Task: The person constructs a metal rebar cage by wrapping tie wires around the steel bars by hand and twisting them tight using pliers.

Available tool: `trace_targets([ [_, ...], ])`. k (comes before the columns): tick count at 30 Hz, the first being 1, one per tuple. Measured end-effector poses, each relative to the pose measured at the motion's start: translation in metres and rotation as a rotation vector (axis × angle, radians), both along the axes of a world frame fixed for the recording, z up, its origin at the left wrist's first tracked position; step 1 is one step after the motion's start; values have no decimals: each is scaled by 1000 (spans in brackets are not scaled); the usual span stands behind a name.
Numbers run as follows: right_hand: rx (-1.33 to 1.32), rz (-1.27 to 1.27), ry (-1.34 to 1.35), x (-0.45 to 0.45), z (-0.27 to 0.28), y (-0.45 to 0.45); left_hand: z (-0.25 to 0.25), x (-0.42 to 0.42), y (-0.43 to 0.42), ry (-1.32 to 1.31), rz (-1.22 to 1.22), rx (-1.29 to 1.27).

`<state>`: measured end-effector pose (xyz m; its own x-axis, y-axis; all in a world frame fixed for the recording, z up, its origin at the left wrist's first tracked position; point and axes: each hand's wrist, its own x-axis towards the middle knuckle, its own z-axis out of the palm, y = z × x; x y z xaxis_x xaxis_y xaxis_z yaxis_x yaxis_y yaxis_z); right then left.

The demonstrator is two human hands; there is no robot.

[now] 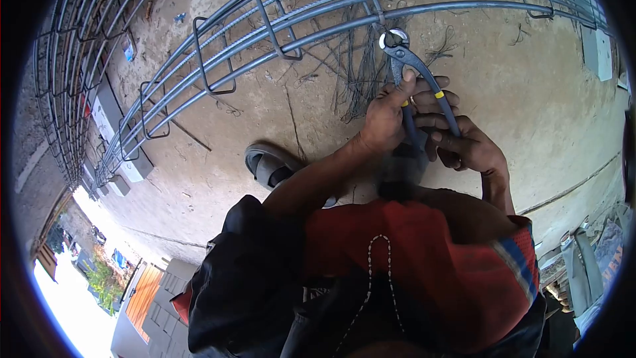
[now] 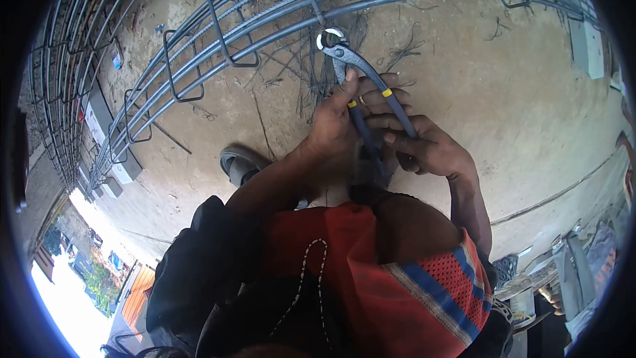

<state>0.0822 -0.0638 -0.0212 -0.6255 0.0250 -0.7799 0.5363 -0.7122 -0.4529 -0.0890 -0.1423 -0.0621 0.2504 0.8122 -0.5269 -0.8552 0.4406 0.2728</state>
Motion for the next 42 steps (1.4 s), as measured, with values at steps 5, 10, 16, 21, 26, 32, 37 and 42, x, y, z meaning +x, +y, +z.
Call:
trace_targets([
  [5, 12, -14, -29, -7, 13, 1, -8, -1, 0, -86, -13, 55],
  [10, -14, -7, 62, -1, 11, -2, -3, -5, -3, -157, -17, 20],
  [16, -42, -86, 124, -4, 9, -5, -3, -9, -1, -198, -10, -46],
  [21, 39, -106, 154, 4, -12, -12, -1, -8, 1, -107, -6, -31],
  [26, -287, -362, 33, -9, -8, -28, -4, -5, -1, 61, -45, -23],
  [32, -290, -353, 59, -11, -34, -47, -8, -7, 0, 11, -79, -67],
  [37, -715, -584, 369, 13, -80, -61, -3, 13, 11, 84, 86, -44],
  [42, 201, -403, 299, 9, -54, -40, -15, 21, 16, 387, 167, -101],
])
